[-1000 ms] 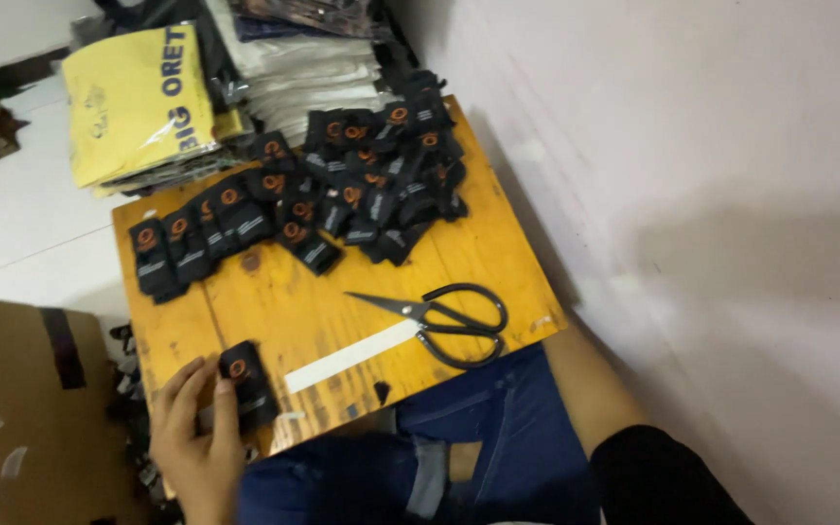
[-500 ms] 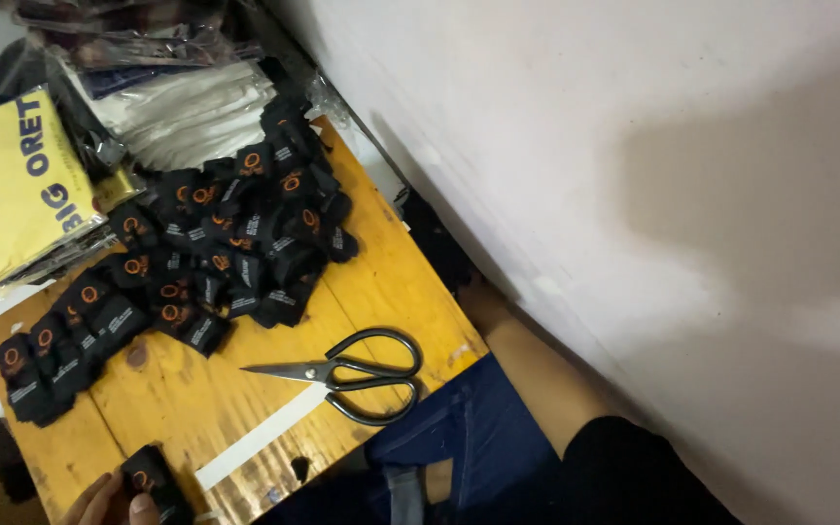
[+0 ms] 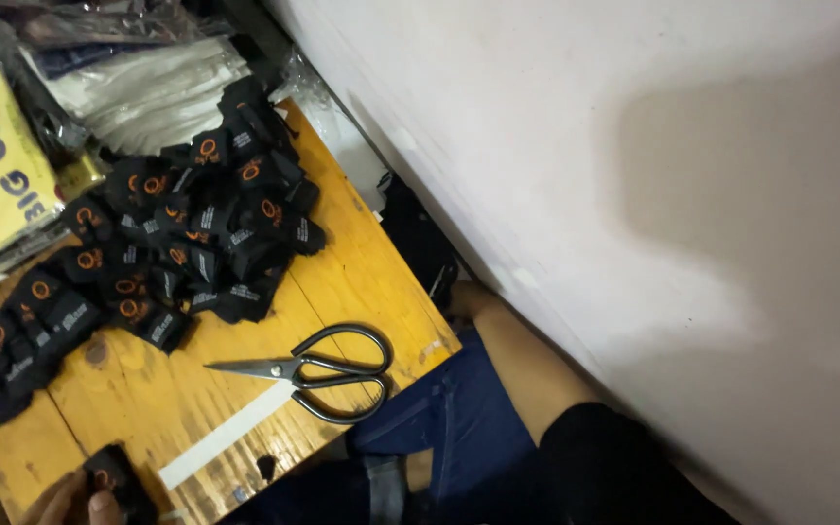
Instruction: The person sits on the floor and uses scissors to trim the drawstrings on small black pouches. They then place the pouches into a clear plastic bag, arranging them inside before sealing the bag.
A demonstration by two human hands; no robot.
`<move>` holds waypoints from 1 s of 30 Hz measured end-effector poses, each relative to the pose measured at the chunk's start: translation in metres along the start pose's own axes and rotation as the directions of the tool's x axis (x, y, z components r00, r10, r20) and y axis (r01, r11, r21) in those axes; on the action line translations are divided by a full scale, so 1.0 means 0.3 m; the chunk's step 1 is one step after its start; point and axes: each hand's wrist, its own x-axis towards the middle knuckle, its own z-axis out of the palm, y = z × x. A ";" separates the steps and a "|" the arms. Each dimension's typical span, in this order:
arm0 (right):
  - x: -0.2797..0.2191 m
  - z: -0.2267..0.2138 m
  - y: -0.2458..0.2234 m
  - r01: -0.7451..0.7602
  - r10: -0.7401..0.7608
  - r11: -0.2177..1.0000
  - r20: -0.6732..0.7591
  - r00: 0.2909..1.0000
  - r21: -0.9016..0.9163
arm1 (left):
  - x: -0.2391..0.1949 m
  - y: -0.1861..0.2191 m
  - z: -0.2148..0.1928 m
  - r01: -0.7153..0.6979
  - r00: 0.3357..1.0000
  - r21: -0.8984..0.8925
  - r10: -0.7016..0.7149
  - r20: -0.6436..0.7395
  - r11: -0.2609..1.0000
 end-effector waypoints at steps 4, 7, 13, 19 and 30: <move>-0.018 0.016 -0.015 0.017 -0.016 0.998 0.028 0.999 -0.061 | 0.030 0.127 -0.042 0.045 0.998 0.018 -0.046 0.042 0.999; -0.074 -0.001 -0.046 0.026 -0.021 0.998 0.068 0.997 -0.062 | 0.039 0.111 -0.057 0.086 0.994 0.011 -0.086 0.074 0.996; -0.210 -0.058 -0.072 0.039 -0.032 0.998 0.112 0.993 -0.057 | 0.035 0.159 -0.033 0.121 0.991 -0.039 -0.123 -0.053 0.992; -0.354 -0.119 -0.099 0.075 -0.067 0.996 0.147 0.987 -0.053 | 0.072 0.229 -0.061 0.155 0.987 -0.069 -0.158 -0.032 0.985; -0.733 -0.107 -0.081 0.395 -0.372 0.916 -0.521 0.768 -0.071 | 0.100 0.236 -0.078 0.029 0.993 -0.120 -0.043 -0.110 0.992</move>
